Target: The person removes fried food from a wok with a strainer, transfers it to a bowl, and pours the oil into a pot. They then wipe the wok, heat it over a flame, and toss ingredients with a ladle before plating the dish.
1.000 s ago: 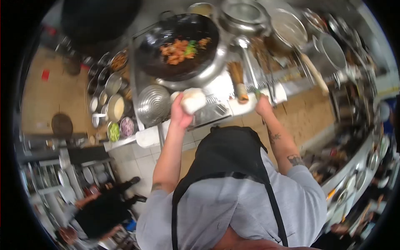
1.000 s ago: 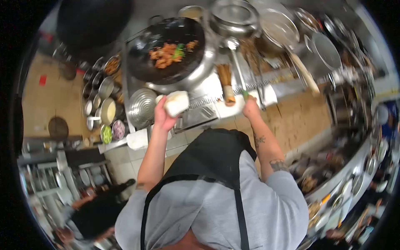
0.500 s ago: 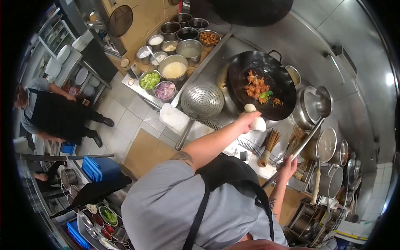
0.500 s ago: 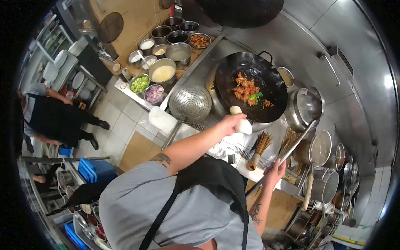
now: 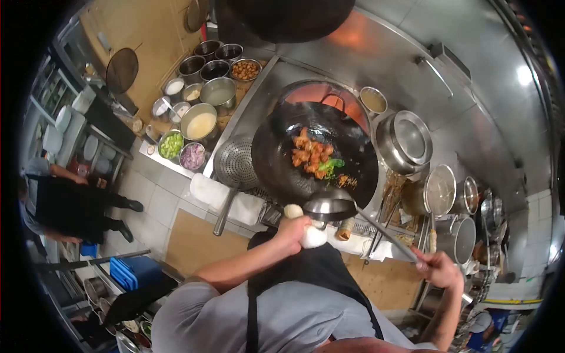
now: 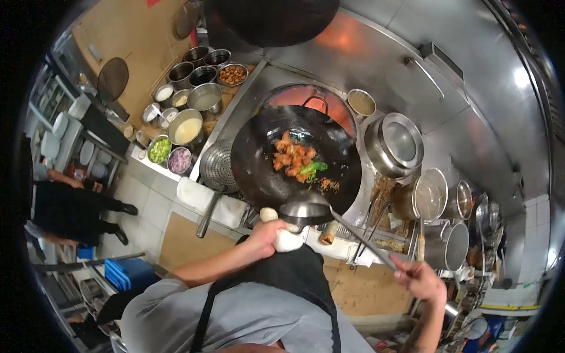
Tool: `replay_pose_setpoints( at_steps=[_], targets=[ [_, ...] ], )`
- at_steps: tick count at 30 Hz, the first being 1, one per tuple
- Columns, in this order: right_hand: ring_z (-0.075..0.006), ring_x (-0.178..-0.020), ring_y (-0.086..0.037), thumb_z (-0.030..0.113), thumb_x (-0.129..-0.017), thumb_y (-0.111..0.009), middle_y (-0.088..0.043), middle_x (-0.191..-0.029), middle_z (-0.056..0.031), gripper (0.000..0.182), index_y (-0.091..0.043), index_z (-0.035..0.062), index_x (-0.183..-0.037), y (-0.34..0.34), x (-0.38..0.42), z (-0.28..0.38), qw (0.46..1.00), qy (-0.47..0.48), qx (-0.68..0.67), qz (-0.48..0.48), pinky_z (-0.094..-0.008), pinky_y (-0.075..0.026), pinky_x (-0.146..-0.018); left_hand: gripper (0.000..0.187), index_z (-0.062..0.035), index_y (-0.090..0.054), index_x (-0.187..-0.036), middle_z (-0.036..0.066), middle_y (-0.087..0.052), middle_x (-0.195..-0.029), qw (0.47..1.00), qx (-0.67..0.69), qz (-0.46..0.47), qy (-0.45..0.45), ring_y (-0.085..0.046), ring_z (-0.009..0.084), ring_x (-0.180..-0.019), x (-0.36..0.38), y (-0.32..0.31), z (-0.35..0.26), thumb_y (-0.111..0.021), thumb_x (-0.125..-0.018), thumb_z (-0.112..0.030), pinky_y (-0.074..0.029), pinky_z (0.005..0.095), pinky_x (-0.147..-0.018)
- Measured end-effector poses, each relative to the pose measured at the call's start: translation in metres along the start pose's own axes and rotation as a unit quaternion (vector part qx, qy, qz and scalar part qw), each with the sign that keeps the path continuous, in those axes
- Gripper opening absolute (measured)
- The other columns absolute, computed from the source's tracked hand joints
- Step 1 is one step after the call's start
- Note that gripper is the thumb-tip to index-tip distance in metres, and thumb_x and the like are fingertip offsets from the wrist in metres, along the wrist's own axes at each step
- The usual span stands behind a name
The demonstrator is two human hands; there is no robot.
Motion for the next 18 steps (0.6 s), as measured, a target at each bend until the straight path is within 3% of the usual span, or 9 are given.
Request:
replay_pose_setpoints(
  at_steps=[1,2,4,5,7,9,11,15,18],
  targets=[
    [-0.003,-0.08,-0.051,0.012,-0.092,-0.063,-0.059,-0.102,0.0123,0.042,-0.057,0.0072,-0.133,0.009,-0.009,0.023,0.998,-0.01,0.067,0.002,-0.0251,-0.047,-0.075,0.023,0.0026,-0.059,-0.111,0.018,-0.066,-0.104,0.998,0.038,0.006,0.056,-0.069,0.0303,-0.093,0.0,-0.007,-0.004,-0.053,-0.091,-0.008,-0.059,0.0467,-0.081],
    [-0.0038,-0.075,-0.05,0.014,-0.092,-0.061,-0.035,-0.079,-0.0033,0.042,-0.056,0.0087,-0.133,0.009,-0.037,0.021,0.992,-0.02,0.127,0.0,-0.0261,-0.047,-0.071,0.022,0.0035,-0.058,-0.108,0.018,-0.066,-0.101,0.996,0.02,-0.036,0.084,-0.069,0.0304,-0.09,-0.014,-0.02,-0.013,-0.053,-0.09,-0.007,-0.059,0.0459,-0.079],
    [-0.0082,-0.072,-0.053,0.018,-0.091,-0.062,-0.052,-0.079,-0.0292,0.045,-0.054,0.0105,-0.135,-0.007,-0.102,0.034,0.986,0.05,0.147,-0.064,-0.0304,-0.048,-0.072,0.02,0.0035,-0.057,-0.101,0.017,-0.066,-0.092,0.997,0.009,-0.017,0.069,-0.069,0.0311,-0.082,-0.062,-0.036,-0.029,-0.056,-0.089,-0.012,-0.059,0.0471,-0.077],
    [-0.0223,-0.075,-0.066,0.018,-0.091,-0.062,-0.059,-0.087,-0.0323,0.047,-0.052,0.0126,-0.137,-0.02,-0.155,0.01,0.964,0.198,0.115,-0.133,-0.0366,-0.05,-0.076,0.022,0.0037,-0.057,-0.101,0.017,-0.066,-0.092,0.996,-0.011,-0.022,0.082,-0.069,0.0319,-0.081,-0.072,-0.043,-0.041,-0.058,-0.088,-0.014,-0.059,0.0466,-0.076],
    [-0.0385,-0.087,-0.068,0.017,-0.091,-0.062,-0.062,-0.093,-0.0317,0.049,-0.051,0.0145,-0.138,-0.062,-0.216,0.012,0.955,0.138,0.136,-0.225,-0.0415,-0.05,-0.08,0.018,0.0008,-0.058,-0.095,0.013,-0.064,-0.083,0.992,-0.004,-0.007,0.125,-0.067,0.027,-0.07,-0.085,-0.034,-0.036,-0.058,-0.086,-0.015,-0.059,0.0422,-0.066],
    [-0.0456,-0.095,-0.061,0.015,-0.091,-0.062,-0.061,-0.097,-0.0326,0.049,-0.051,0.0151,-0.139,-0.089,-0.237,0.02,0.949,0.131,0.082,-0.274,-0.0433,-0.05,-0.082,0.021,0.0011,-0.06,-0.101,0.015,-0.065,-0.092,0.997,-0.05,-0.005,0.059,-0.069,0.0266,-0.077,-0.099,0.015,0.008,-0.058,-0.086,-0.013,-0.059,0.043,-0.071],
    [-0.0407,-0.092,-0.066,0.016,-0.091,-0.063,-0.063,-0.099,-0.0302,0.049,-0.051,0.0148,-0.138,-0.078,-0.218,0.027,0.956,0.142,0.063,-0.249,-0.0395,-0.05,-0.081,0.025,0.0034,-0.06,-0.11,0.015,-0.066,-0.102,0.999,-0.027,-0.006,-0.018,-0.069,0.0262,-0.089,-0.04,0.023,0.023,-0.057,-0.088,-0.008,-0.059,0.0413,-0.079],
    [-0.0253,-0.093,-0.069,0.013,-0.092,-0.063,-0.067,-0.107,-0.0236,0.047,-0.052,0.0152,-0.138,-0.034,-0.178,-0.009,0.976,0.173,0.041,-0.122,-0.0327,-0.05,-0.085,0.02,0.0058,-0.059,-0.102,0.017,-0.066,-0.094,0.997,0.025,-0.012,0.071,-0.07,0.0281,-0.08,-0.013,-0.005,0.002,-0.058,-0.085,-0.005,-0.06,0.0421,-0.07],
    [-0.0138,-0.081,-0.061,0.017,-0.092,-0.064,-0.07,-0.104,-0.0211,0.045,-0.055,0.0154,-0.136,0.0,-0.116,0.044,0.974,0.147,0.148,-0.093,-0.0325,-0.05,-0.083,0.016,0.0052,-0.057,-0.094,0.015,-0.064,-0.086,0.999,0.025,-0.018,0.026,-0.069,0.0282,-0.074,-0.023,-0.022,-0.02,-0.059,-0.085,-0.007,-0.06,0.042,-0.066]
  ],
)
Point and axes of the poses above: each hand's wrist, its own x-axis away from the middle knuckle, its own y-axis out of the back of the hand, z = x × y, the point moved 5 cm from there along -x, towards the middle knuckle
